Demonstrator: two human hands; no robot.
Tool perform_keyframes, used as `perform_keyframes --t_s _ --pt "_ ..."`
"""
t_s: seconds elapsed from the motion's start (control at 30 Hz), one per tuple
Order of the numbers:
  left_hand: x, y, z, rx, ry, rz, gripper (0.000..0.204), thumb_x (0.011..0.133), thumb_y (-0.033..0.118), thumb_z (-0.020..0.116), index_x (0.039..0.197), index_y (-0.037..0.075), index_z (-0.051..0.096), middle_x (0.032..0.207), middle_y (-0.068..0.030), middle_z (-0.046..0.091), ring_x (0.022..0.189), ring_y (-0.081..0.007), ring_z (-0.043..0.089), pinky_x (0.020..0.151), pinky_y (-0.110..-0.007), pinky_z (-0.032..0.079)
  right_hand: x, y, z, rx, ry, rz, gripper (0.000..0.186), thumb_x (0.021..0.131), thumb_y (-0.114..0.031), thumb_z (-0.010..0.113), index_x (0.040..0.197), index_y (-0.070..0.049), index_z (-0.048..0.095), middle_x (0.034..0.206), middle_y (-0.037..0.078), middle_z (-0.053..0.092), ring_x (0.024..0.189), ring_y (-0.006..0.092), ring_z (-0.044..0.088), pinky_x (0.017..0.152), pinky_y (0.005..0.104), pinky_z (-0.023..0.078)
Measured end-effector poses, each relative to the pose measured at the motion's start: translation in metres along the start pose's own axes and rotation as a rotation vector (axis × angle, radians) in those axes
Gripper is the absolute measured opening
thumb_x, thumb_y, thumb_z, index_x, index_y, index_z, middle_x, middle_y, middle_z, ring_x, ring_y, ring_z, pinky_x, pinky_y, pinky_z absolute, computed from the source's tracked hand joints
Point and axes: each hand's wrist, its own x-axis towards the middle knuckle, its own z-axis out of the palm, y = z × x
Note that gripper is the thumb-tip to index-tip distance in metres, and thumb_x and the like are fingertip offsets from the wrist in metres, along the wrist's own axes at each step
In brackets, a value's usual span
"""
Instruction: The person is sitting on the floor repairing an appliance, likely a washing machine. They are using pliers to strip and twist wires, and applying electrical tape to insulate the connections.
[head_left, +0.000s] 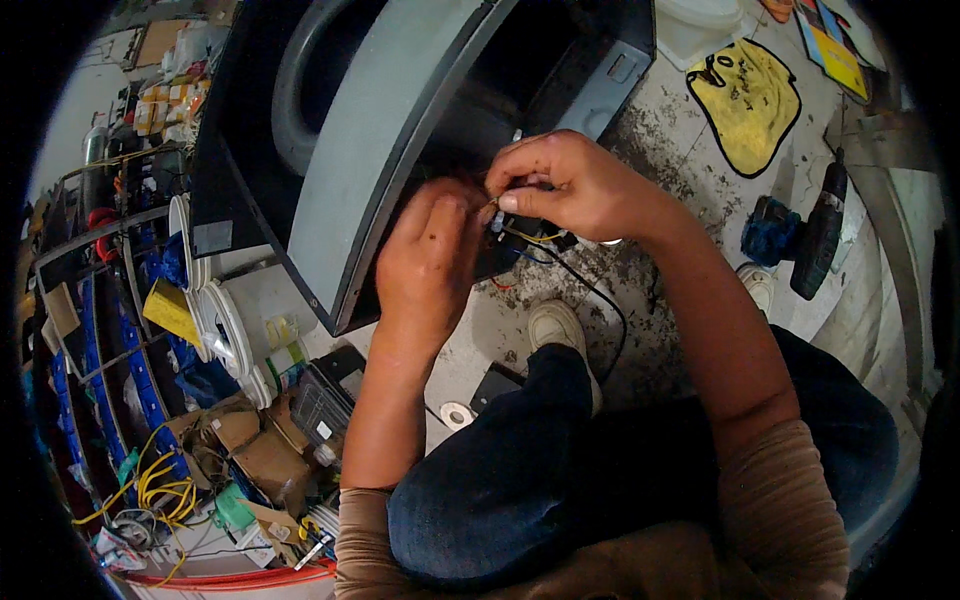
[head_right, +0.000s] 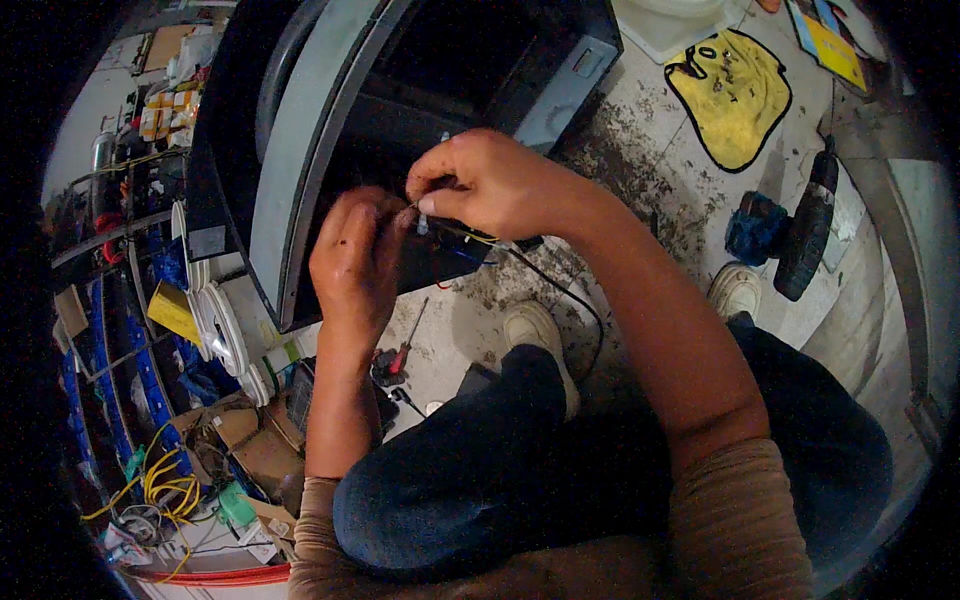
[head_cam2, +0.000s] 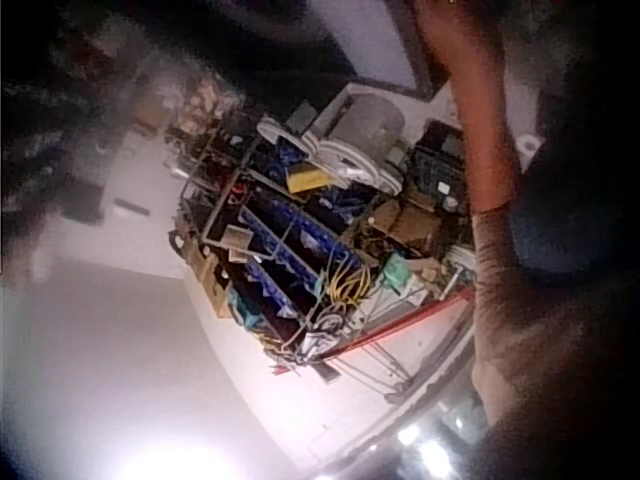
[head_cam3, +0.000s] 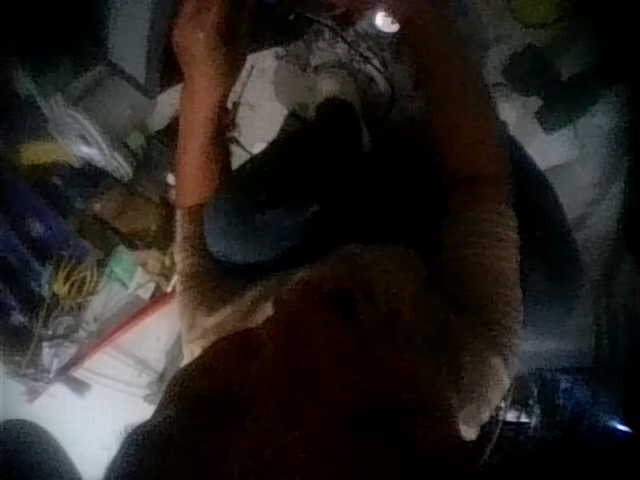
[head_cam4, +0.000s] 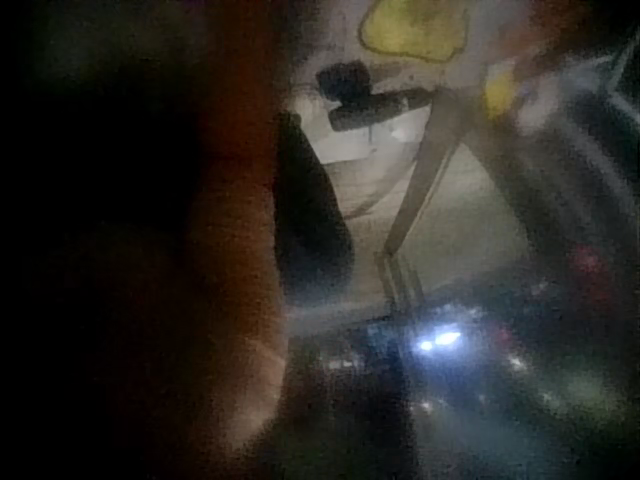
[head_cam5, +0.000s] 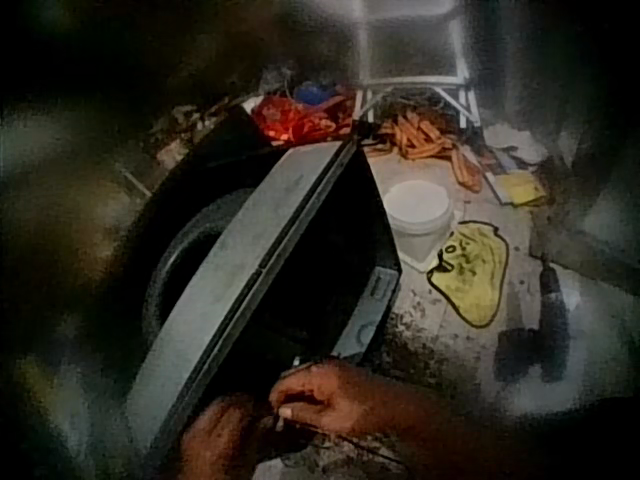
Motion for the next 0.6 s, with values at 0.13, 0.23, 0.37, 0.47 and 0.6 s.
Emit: perform_keyframes --t_s 0.13,0.23,0.37,0.47,0.6 --pt "-0.006 0.000 0.006 -0.173 -0.040 -0.232 0.007 0.084 0.008 0.062 0.085 0.002 0.059 0.078 -0.0077 0.059 0.070 -0.0175 0.057 0.060 -0.029 0.045 0.001 -0.001 0.000 -0.063 0.012 -0.052 0.013 0.081 -0.007 0.061 0.090 0.003 0.061 0.084 0.010 0.062 0.078 0.0189 0.059 0.071 0.0303 0.046" --pt "-0.006 -0.001 0.003 -0.685 -0.126 -0.614 0.016 0.091 0.017 0.056 0.083 0.003 0.058 0.073 -0.0016 0.056 0.066 -0.0098 0.050 0.056 -0.025 0.039 0.000 -0.005 0.007 -0.184 0.105 -0.156 0.016 0.077 -0.008 0.062 0.089 0.003 0.063 0.084 0.015 0.065 0.078 0.0280 0.063 0.071 0.0350 0.048" --pt "-0.009 -0.003 0.001 -1.035 -0.129 -0.860 0.024 0.095 0.025 0.051 0.088 0.004 0.061 0.073 0.0034 0.054 0.062 -0.0055 0.043 0.053 -0.020 0.032 -0.002 -0.007 0.014 -0.172 0.155 -0.136 0.015 0.079 -0.008 0.061 0.088 0.003 0.063 0.084 0.015 0.065 0.079 0.0281 0.062 0.071 0.0357 0.048" --pt "-0.013 0.000 0.004 -0.725 0.070 -0.726 0.018 0.094 0.017 0.054 0.094 0.001 0.062 0.078 0.0002 0.058 0.068 -0.0071 0.050 0.058 -0.021 0.039 -0.005 -0.003 0.013 -0.103 0.175 -0.102 0.015 0.081 -0.010 0.060 0.088 0.003 0.062 0.083 0.015 0.064 0.078 0.0270 0.062 0.071 0.0352 0.047" --pt "-0.012 0.001 0.006 -0.291 0.105 -0.271 0.013 0.082 -0.006 0.061 0.095 -0.003 0.062 0.091 -0.0086 0.064 0.082 -0.0150 0.062 0.072 -0.028 0.049 -0.005 -0.001 0.015 -0.028 0.166 -0.054 0.016 0.082 -0.012 0.060 0.089 0.003 0.063 0.083 0.014 0.065 0.077 0.0240 0.062 0.070 0.0332 0.047"
